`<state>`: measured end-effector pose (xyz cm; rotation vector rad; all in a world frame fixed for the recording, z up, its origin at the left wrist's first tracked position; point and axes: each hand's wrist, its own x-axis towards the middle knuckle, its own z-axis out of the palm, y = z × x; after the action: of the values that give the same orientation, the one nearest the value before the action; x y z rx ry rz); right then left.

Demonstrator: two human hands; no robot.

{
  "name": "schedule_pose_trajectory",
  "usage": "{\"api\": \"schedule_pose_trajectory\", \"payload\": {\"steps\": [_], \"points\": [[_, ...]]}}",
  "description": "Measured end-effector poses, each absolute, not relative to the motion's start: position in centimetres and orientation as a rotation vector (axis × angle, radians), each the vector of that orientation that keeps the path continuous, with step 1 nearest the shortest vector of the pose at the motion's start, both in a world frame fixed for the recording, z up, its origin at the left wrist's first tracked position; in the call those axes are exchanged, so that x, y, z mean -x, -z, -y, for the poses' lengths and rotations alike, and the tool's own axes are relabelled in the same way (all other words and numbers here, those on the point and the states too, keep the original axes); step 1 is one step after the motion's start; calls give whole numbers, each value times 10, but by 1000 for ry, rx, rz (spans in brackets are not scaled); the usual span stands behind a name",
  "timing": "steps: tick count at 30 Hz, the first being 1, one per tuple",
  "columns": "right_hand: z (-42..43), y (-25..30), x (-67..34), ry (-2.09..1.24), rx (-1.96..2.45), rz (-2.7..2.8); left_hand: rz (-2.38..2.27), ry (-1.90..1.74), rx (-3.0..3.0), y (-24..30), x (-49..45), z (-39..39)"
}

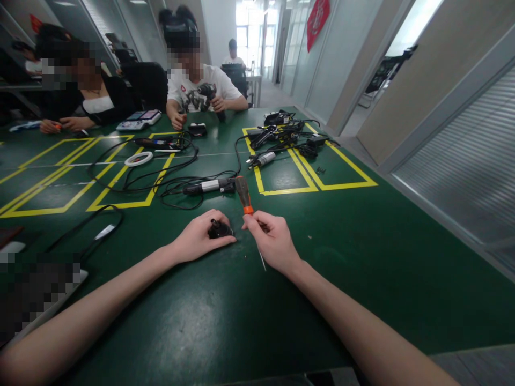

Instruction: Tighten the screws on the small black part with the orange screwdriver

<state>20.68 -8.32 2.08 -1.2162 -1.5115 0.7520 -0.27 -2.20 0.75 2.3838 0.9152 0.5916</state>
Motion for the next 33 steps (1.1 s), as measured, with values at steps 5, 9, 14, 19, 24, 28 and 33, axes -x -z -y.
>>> {"api": "schedule_pose_trajectory", "payload": {"steps": [5,9,14,19,24,28,33], "points": [[83,-20,-207,-735,1216,1537,-995,-570,-2445,-10,2,26],[83,-20,-208,-733,1219,1522,-823,-611,-2173,-12,7,19],[83,-18,-208,-738,1201,1513,-825,-452,-1770,-16,16,4],[84,-17,-207,-712,1160,1527,-745,-437,-1537,-15,19,-1],[87,-24,-207,-638,1107,1498,-716,-451,-1506,-15,19,0],[89,-29,-206,-640,1069,1399,-756,-425,-1529,-18,19,0],[91,-30,-204,-677,1029,1388,-801,-421,-1569,-17,18,2]]}}
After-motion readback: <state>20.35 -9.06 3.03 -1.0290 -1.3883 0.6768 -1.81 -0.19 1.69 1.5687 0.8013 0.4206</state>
